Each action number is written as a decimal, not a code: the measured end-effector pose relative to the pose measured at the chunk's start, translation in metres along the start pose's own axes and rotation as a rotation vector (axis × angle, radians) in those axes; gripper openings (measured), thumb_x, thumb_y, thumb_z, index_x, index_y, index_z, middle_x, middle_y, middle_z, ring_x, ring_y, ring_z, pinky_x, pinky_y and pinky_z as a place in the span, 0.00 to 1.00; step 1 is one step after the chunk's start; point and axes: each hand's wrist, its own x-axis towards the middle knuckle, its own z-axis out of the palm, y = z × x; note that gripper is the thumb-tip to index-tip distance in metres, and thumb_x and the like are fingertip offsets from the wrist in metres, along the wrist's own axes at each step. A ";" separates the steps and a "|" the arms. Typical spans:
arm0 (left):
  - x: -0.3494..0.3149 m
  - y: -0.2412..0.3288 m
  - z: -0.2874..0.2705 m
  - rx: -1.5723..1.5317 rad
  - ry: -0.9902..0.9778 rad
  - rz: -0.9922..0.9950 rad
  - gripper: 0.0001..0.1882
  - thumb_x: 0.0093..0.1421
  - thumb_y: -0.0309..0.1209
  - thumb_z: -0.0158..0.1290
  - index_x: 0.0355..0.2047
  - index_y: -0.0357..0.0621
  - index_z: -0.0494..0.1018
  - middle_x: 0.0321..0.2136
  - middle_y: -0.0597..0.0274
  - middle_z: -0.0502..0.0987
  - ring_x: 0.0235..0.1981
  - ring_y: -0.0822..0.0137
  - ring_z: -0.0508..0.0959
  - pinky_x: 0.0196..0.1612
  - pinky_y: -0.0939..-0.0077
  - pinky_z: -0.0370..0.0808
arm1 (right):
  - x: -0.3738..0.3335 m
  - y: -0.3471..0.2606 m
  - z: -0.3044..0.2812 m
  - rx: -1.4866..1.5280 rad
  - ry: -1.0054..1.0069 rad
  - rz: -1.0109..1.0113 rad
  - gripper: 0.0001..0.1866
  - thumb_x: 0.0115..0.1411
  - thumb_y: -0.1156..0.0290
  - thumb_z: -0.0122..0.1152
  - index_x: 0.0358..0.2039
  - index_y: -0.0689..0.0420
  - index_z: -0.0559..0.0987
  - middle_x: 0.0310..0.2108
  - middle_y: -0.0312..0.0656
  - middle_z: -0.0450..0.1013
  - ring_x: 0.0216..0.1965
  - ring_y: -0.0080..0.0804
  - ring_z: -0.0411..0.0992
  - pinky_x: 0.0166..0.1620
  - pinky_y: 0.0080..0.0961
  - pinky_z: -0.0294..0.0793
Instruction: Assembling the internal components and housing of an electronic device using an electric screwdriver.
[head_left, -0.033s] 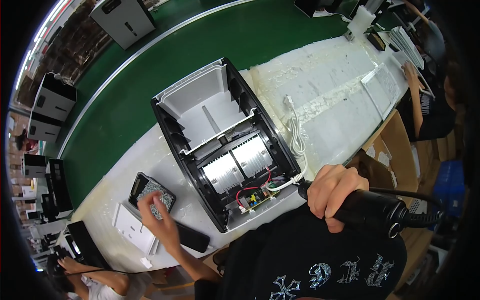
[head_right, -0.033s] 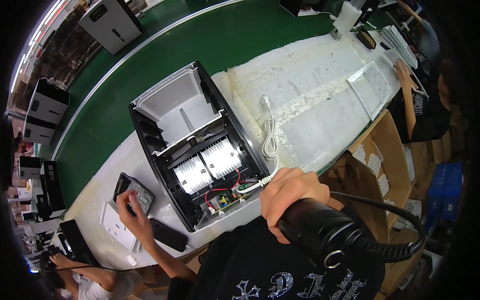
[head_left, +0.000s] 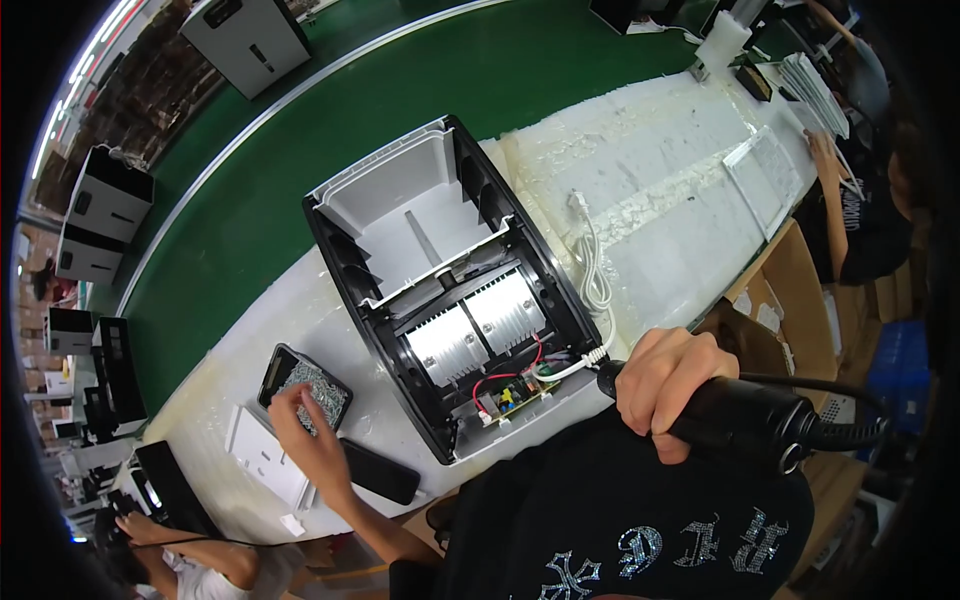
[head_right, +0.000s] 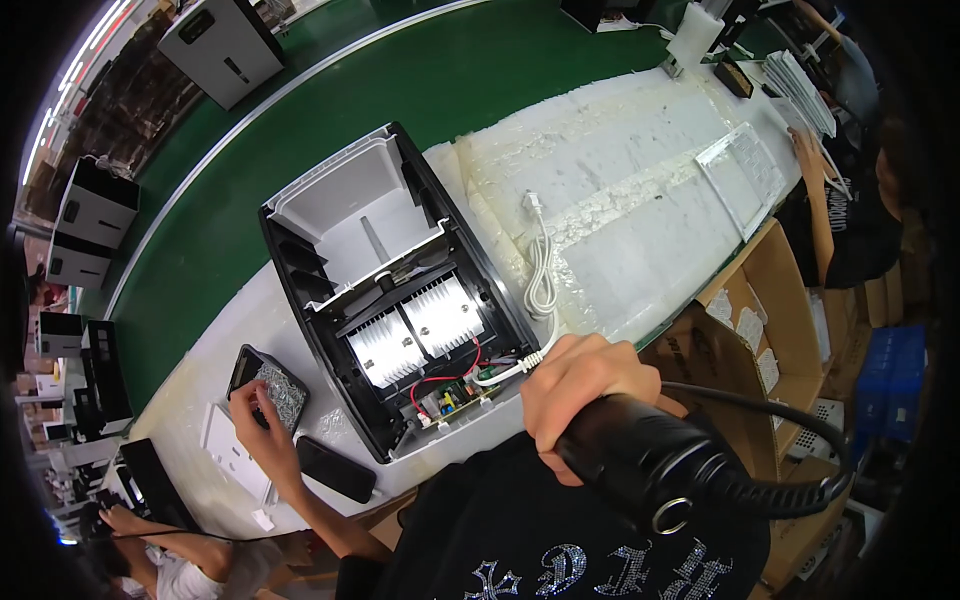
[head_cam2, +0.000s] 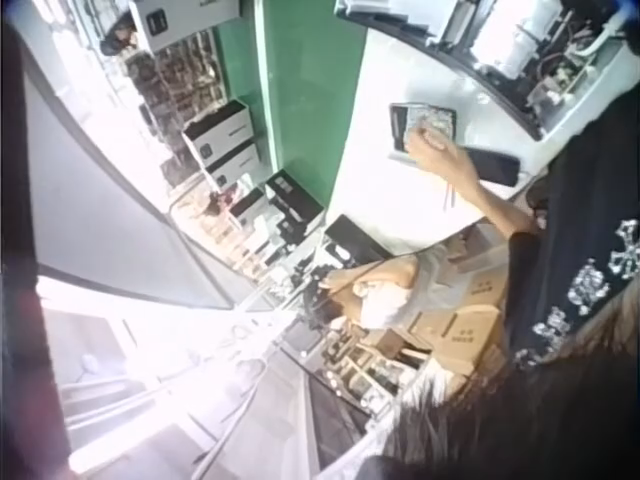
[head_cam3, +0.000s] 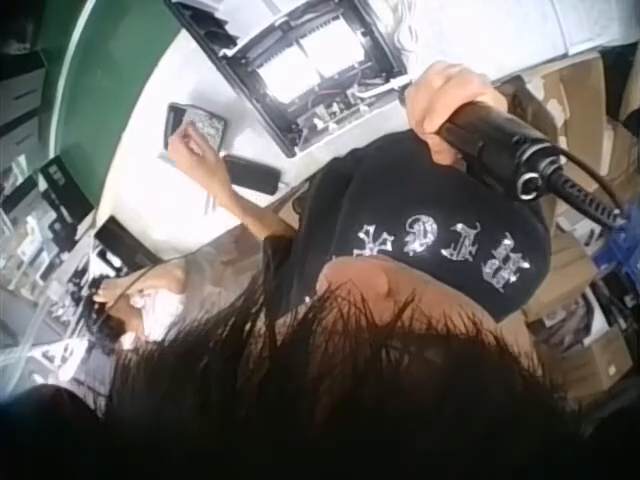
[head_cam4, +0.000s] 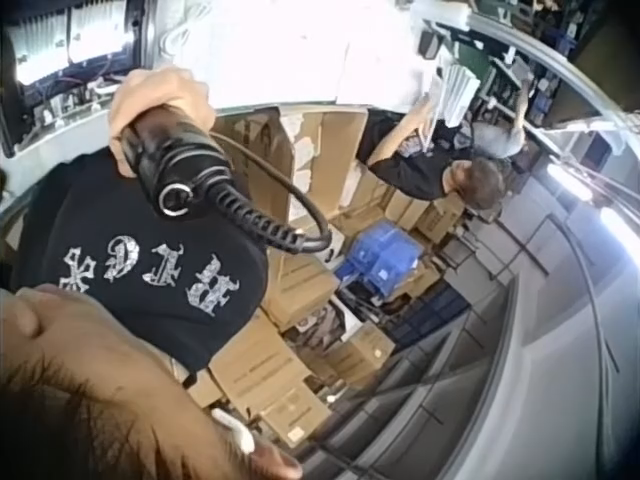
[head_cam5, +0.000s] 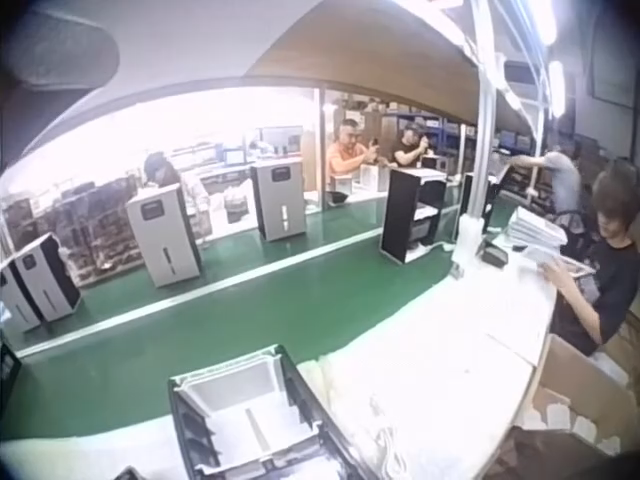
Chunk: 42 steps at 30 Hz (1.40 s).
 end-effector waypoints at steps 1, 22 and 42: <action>0.000 -0.016 -0.007 0.168 -0.045 0.025 0.05 0.65 0.23 0.46 0.39 0.35 0.70 0.33 0.54 0.74 0.35 0.61 0.73 0.40 0.70 0.70 | 0.002 -0.001 0.001 0.007 -0.003 -0.002 0.17 0.43 0.86 0.70 0.32 0.63 0.73 0.20 0.41 0.71 0.17 0.30 0.70 0.20 0.22 0.73; -0.004 -0.075 -0.009 0.127 0.019 -0.152 0.06 0.58 0.21 0.57 0.31 0.34 0.70 0.27 0.57 0.74 0.27 0.66 0.73 0.31 0.72 0.68 | 0.003 -0.009 0.004 -0.103 -0.087 -0.050 0.14 0.47 0.79 0.69 0.33 0.63 0.73 0.17 0.42 0.72 0.14 0.30 0.70 0.17 0.21 0.71; -0.050 0.079 0.036 -0.539 -0.127 0.047 0.06 0.52 0.15 0.58 0.31 0.35 0.79 0.25 0.57 0.76 0.26 0.67 0.75 0.32 0.76 0.69 | 0.009 -0.011 0.005 -0.101 -0.042 -0.067 0.12 0.50 0.84 0.65 0.33 0.66 0.71 0.15 0.42 0.69 0.12 0.30 0.67 0.16 0.21 0.68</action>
